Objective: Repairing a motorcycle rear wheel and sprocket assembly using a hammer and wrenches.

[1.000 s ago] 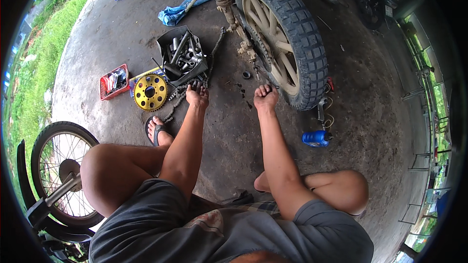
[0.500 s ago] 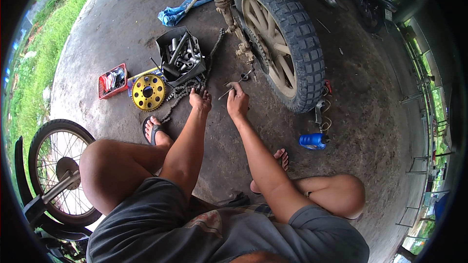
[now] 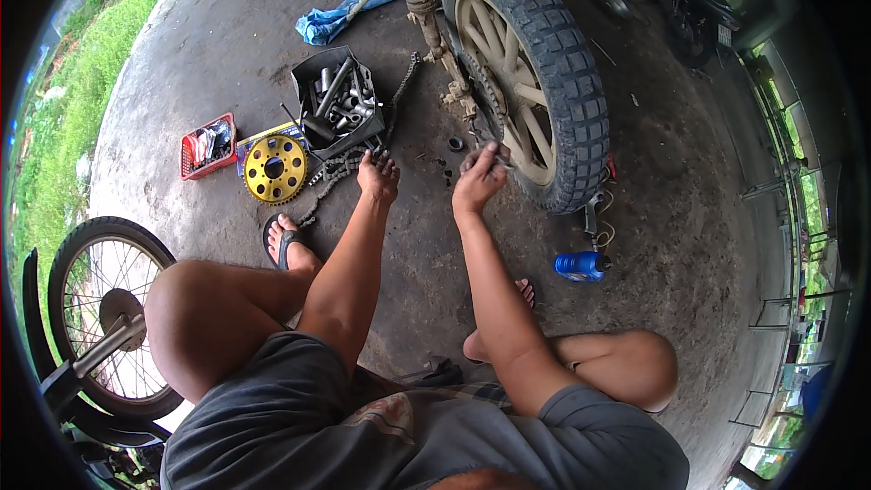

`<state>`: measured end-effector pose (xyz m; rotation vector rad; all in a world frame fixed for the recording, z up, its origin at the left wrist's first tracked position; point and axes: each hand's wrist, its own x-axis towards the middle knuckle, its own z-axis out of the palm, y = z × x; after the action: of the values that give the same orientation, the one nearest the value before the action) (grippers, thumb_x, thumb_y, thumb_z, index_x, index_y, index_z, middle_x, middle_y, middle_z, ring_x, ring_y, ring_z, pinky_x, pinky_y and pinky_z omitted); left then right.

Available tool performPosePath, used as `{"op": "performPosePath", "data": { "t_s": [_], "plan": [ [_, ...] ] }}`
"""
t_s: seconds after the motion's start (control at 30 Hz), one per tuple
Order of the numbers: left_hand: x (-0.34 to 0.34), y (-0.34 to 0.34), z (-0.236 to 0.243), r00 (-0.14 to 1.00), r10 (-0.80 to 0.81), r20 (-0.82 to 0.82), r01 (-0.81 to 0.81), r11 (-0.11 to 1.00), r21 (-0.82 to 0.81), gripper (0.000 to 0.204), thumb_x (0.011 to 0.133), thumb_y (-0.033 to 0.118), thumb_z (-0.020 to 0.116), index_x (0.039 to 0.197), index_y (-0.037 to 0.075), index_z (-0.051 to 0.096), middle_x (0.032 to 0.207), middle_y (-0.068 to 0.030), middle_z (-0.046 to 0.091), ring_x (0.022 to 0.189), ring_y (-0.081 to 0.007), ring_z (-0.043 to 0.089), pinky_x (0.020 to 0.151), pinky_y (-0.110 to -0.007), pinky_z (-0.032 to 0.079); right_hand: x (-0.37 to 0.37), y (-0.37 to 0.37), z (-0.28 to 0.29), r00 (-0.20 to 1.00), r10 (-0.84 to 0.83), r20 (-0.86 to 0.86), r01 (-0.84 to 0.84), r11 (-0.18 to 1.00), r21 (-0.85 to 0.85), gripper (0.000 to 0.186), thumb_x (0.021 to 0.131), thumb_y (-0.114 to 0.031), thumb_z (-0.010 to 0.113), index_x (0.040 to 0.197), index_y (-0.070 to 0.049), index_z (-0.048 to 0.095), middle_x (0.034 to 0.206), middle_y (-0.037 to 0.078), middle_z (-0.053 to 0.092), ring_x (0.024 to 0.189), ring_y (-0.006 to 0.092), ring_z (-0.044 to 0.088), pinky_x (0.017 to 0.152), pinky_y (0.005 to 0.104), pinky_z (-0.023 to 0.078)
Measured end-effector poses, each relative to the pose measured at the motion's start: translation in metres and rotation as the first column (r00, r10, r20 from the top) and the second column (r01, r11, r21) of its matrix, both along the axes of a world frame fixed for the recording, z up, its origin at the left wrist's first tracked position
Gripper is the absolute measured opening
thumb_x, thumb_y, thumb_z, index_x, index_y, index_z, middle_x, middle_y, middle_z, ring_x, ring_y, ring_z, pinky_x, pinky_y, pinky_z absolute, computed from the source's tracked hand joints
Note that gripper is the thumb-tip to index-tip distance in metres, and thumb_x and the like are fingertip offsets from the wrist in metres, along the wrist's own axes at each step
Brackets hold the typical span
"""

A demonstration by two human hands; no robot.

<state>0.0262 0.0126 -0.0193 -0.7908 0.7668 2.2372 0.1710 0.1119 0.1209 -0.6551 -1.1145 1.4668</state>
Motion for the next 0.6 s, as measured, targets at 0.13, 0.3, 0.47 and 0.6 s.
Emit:
{"op": "performPosePath", "data": {
  "t_s": [0.13,0.3,0.47,0.6],
  "plan": [
    [-0.009,0.01,0.032,0.955,-0.23,-0.187,0.244,0.968,0.054,0.026,0.105,0.04,0.064,0.115,0.016,0.067,0.101,0.0008,0.072,0.085,-0.0166,0.063,0.074,-0.033,0.051,-0.007,-0.018,-0.015,0.564,0.001,0.826,-0.494,0.801,0.337,0.014,0.106,-0.02,0.062,0.112,-0.009,0.066,0.1,0.02,0.075,0.093,0.0458,0.072,0.073,0.0477,0.054],
    [-0.009,0.011,0.085,0.724,-0.536,-0.434,0.527,0.836,-0.152,0.025,0.104,0.031,0.069,0.119,0.011,0.068,0.11,-0.0028,0.075,0.089,-0.0163,0.066,0.081,-0.033,0.053,0.012,0.015,-0.045,0.502,0.337,0.797,-0.369,0.916,-0.155,0.05,0.097,-0.011,0.057,0.147,-0.01,0.06,0.104,0.021,0.073,0.09,0.0363,0.07,0.078,0.0447,0.057],
    [-0.008,0.034,0.148,0.489,-0.576,-0.654,0.415,0.814,-0.407,0.049,0.101,0.035,0.074,0.136,0.001,0.065,0.118,-0.0075,0.075,0.095,-0.018,0.069,0.086,-0.033,0.056,0.04,0.082,-0.052,0.901,0.066,-0.429,-0.389,0.565,-0.728,0.022,0.101,-0.026,0.054,0.094,-0.006,0.052,0.082,0.002,0.054,0.059,0.0153,0.044,0.052,0.0307,0.033],
    [-0.016,0.062,0.194,0.155,-0.561,-0.813,0.197,0.824,-0.531,0.052,0.096,0.035,0.08,0.132,-0.002,0.071,0.116,-0.0121,0.078,0.104,-0.0232,0.074,0.089,-0.036,0.058,0.044,0.102,-0.043,0.748,0.077,-0.66,-0.586,0.543,-0.601,0.029,0.109,-0.031,0.051,0.096,-0.006,0.053,0.08,0.001,0.047,0.065,0.0144,0.044,0.054,0.0299,0.035]
  ]
}}
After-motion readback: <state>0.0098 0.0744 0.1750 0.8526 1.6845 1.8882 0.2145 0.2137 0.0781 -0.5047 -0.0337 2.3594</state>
